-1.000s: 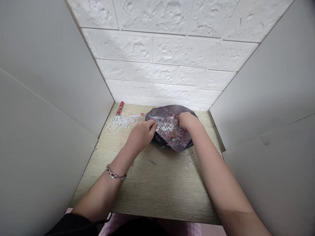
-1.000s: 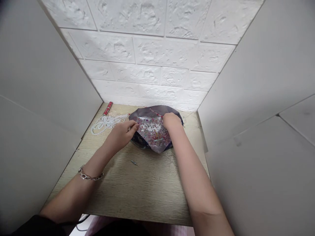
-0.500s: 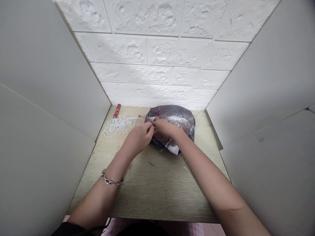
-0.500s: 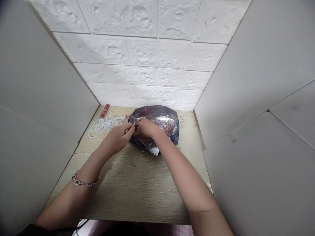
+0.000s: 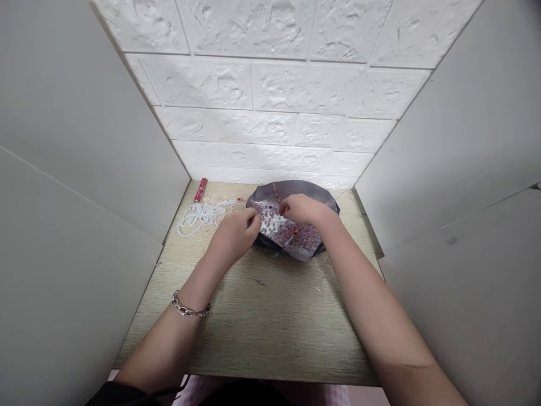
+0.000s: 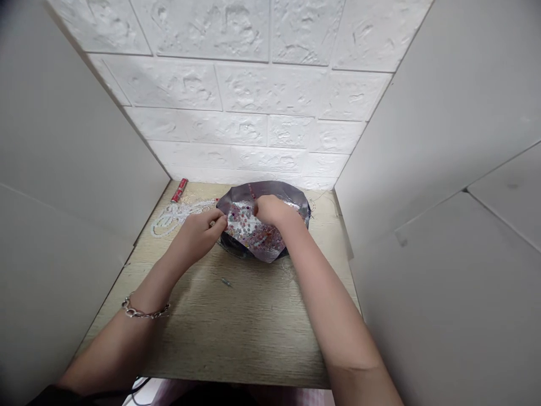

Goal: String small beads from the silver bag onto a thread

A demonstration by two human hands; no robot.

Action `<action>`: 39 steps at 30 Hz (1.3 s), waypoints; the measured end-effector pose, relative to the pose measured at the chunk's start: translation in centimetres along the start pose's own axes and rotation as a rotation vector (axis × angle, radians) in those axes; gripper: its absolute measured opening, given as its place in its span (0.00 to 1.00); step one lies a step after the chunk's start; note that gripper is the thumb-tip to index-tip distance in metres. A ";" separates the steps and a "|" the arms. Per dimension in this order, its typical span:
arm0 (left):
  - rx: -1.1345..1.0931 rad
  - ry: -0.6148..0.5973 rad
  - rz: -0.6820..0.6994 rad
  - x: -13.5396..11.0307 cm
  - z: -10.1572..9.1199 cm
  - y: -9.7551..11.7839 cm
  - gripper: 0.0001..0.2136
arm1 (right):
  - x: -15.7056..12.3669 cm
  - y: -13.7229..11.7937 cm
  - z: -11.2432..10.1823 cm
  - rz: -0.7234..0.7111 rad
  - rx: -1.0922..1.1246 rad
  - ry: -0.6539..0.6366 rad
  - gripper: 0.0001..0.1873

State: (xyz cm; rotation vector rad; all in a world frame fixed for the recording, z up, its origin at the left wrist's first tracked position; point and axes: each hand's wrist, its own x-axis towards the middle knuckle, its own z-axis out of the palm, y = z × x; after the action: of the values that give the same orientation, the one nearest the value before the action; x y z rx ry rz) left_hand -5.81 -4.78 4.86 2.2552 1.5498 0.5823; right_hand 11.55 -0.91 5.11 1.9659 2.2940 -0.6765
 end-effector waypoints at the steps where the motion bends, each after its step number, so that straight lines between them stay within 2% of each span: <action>1: -0.001 0.003 -0.006 0.0 0.0 0.1 0.12 | 0.0 -0.5 0.2 -0.078 0.078 -0.022 0.15; 2: 0.000 0.005 -0.010 0.0 0.0 0.1 0.12 | 0.0 -1.0 0.4 -0.149 0.167 -0.071 0.15; 4: 0.005 0.005 -0.013 0.0 -0.1 0.3 0.11 | 0.0 -1.9 1.1 -0.246 0.370 -0.255 0.14; 6: 0.004 0.000 -0.013 0.0 -0.1 0.4 0.11 | 0.2 -2.6 1.8 -0.258 0.481 -0.381 0.14; 7: 0.003 -0.003 -0.012 -0.1 -0.1 0.4 0.11 | 0.2 -2.7 1.9 -0.235 0.484 -0.391 0.14; 13: 0.006 0.005 -0.001 -0.2 -0.1 0.2 0.12 | 0.0 -1.7 0.6 -0.020 0.075 -0.074 0.15; 17: 0.010 0.006 -0.001 -0.2 0.0 0.2 0.12 | -0.2 -1.0 -0.3 0.007 0.081 -0.005 0.16; 19: 0.013 0.005 0.006 -0.2 0.0 0.2 0.12 | -0.2 -0.7 -0.2 -0.016 0.130 -0.035 0.16; 22: 0.019 0.001 0.024 -0.3 0.1 0.2 0.12 | 0.1 -0.5 0.2 -0.041 0.248 -0.244 0.16; 24: 0.024 -0.003 0.034 -0.3 0.1 0.2 0.12 | 0.3 -0.4 0.3 -0.037 0.258 -0.311 0.16; 29: 0.032 -0.039 0.030 -0.2 0.1 0.1 0.13 | 0.0 0.1 -0.2 -0.005 0.081 -0.102 0.14; 39: 0.047 -0.076 0.032 -0.2 0.2 0.1 0.14 | -0.8 0.1 -0.9 0.100 0.011 -0.150 0.15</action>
State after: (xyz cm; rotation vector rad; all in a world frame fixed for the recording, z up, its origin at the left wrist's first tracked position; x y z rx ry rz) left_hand -5.69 -4.97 4.69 2.3130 1.5087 0.4678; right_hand 12.01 -1.32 6.13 1.9465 2.0967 -0.7990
